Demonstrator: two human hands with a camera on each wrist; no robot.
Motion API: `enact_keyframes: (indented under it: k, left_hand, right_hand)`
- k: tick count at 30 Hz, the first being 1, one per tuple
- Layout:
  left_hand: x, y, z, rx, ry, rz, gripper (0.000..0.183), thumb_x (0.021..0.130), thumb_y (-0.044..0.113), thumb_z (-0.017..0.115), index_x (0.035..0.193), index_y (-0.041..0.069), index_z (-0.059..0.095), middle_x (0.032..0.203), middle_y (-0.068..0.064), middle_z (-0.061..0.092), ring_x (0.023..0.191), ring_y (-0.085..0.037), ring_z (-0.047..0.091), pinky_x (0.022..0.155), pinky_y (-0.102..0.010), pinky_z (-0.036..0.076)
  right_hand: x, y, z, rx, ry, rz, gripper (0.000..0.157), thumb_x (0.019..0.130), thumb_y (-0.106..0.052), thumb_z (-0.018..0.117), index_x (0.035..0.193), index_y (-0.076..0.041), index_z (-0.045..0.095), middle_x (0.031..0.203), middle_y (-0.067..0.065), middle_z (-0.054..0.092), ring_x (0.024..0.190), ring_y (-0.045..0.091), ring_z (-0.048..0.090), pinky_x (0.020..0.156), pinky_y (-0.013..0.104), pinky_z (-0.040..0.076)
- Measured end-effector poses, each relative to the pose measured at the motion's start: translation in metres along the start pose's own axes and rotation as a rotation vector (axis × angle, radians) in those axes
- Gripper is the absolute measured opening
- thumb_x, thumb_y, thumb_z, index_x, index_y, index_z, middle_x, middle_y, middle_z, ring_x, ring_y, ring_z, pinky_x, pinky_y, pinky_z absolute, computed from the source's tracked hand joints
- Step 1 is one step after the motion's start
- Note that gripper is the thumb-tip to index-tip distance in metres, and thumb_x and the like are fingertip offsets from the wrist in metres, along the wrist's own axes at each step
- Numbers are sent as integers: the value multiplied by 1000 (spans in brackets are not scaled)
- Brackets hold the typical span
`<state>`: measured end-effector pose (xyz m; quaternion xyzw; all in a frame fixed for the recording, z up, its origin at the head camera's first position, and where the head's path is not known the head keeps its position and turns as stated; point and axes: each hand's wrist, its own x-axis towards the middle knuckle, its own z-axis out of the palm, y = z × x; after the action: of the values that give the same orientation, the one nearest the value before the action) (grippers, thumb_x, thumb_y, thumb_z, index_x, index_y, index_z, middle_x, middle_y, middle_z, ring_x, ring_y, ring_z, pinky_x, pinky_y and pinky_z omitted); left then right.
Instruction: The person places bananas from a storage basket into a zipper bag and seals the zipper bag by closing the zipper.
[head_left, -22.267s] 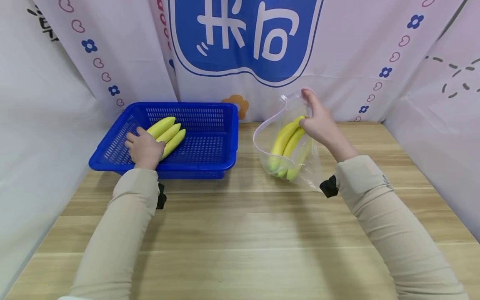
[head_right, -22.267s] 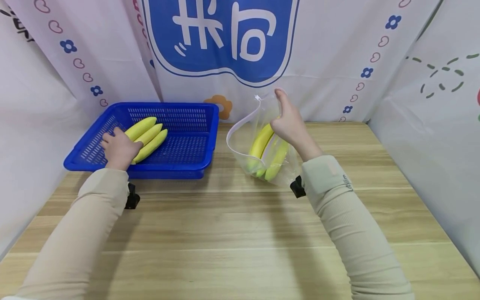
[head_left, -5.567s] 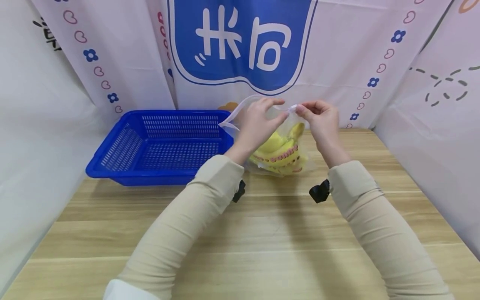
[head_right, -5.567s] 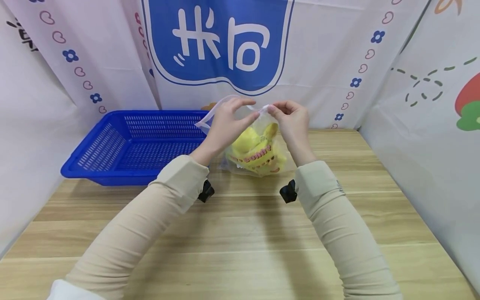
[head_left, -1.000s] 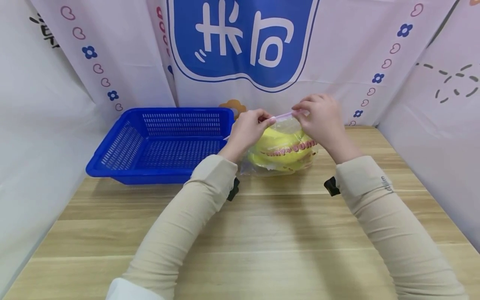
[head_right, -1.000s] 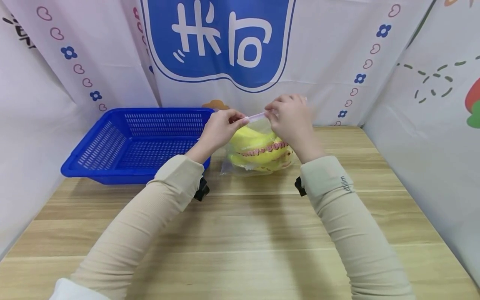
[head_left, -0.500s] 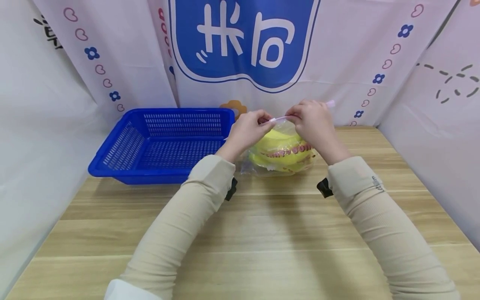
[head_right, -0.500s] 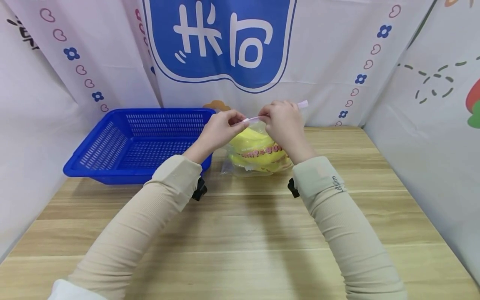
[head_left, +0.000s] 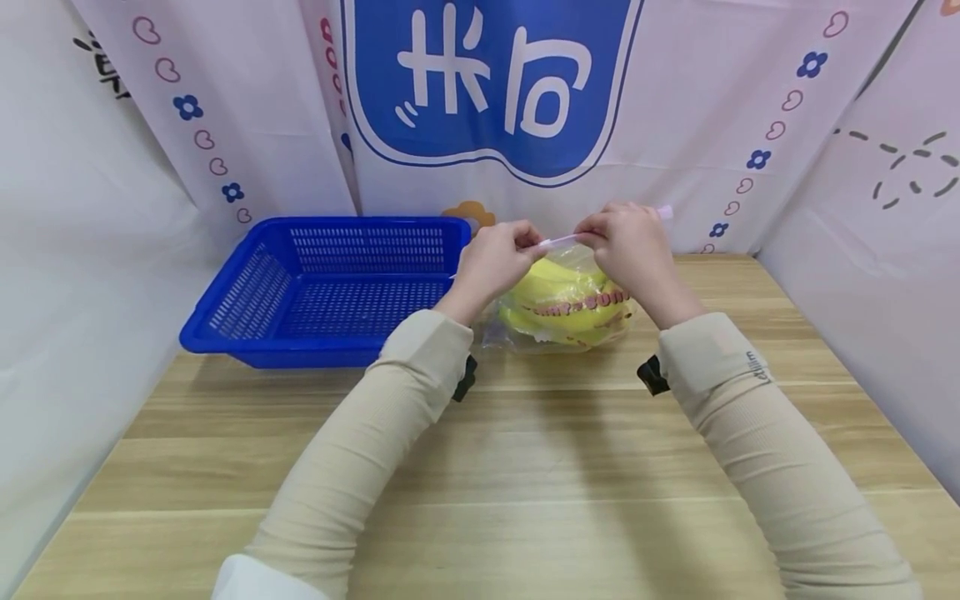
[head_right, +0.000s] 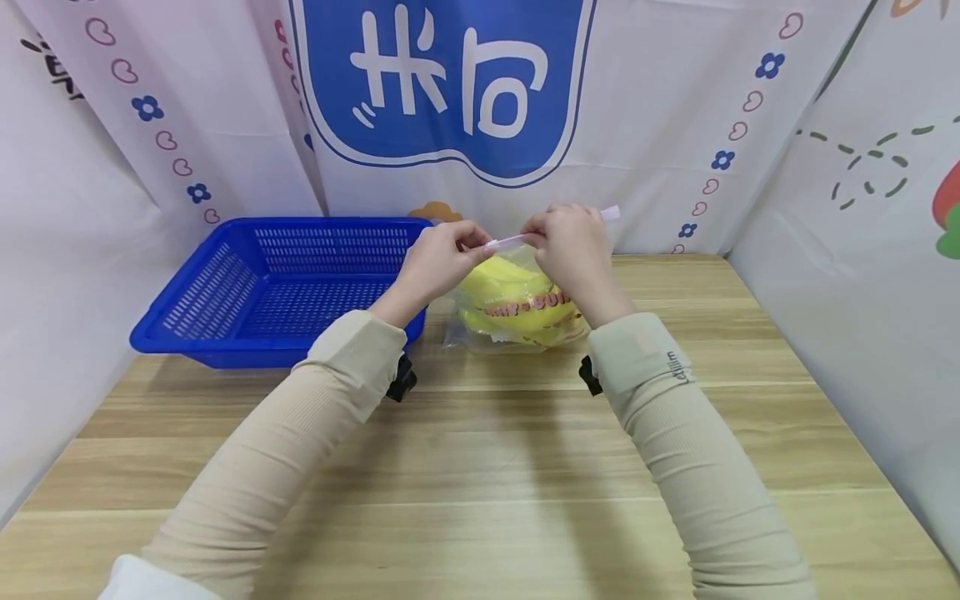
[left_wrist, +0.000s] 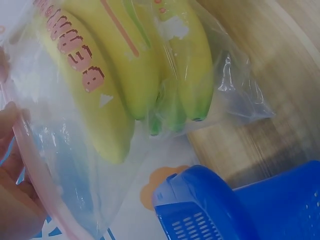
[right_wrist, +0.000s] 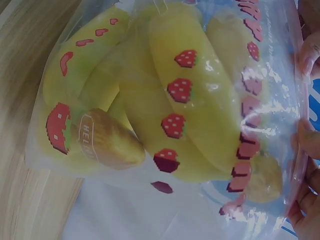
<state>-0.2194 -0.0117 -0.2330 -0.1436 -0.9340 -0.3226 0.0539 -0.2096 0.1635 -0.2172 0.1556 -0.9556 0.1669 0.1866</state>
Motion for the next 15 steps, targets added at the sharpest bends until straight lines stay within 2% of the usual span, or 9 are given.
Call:
enact_keyframes:
  k: [6, 15]
  left_hand:
    - [1, -4, -1, 64, 35, 26, 20, 92, 36, 62, 99, 20, 71, 100, 2, 68, 91, -16, 59, 79, -35, 48]
    - [1, -10, -4, 63, 13, 21, 19, 93, 34, 61, 99, 18, 71, 97, 2, 69, 89, -16, 58, 80, -34, 47]
  right_hand:
    - [1, 1, 1, 5, -9, 26, 18, 91, -12, 62, 101, -2, 73, 100, 17, 70, 97, 35, 59, 97, 49, 38]
    - [1, 4, 2, 15, -20, 45, 19, 91, -12, 62, 102, -2, 73, 102, 18, 70, 98, 35, 59, 99, 50, 37]
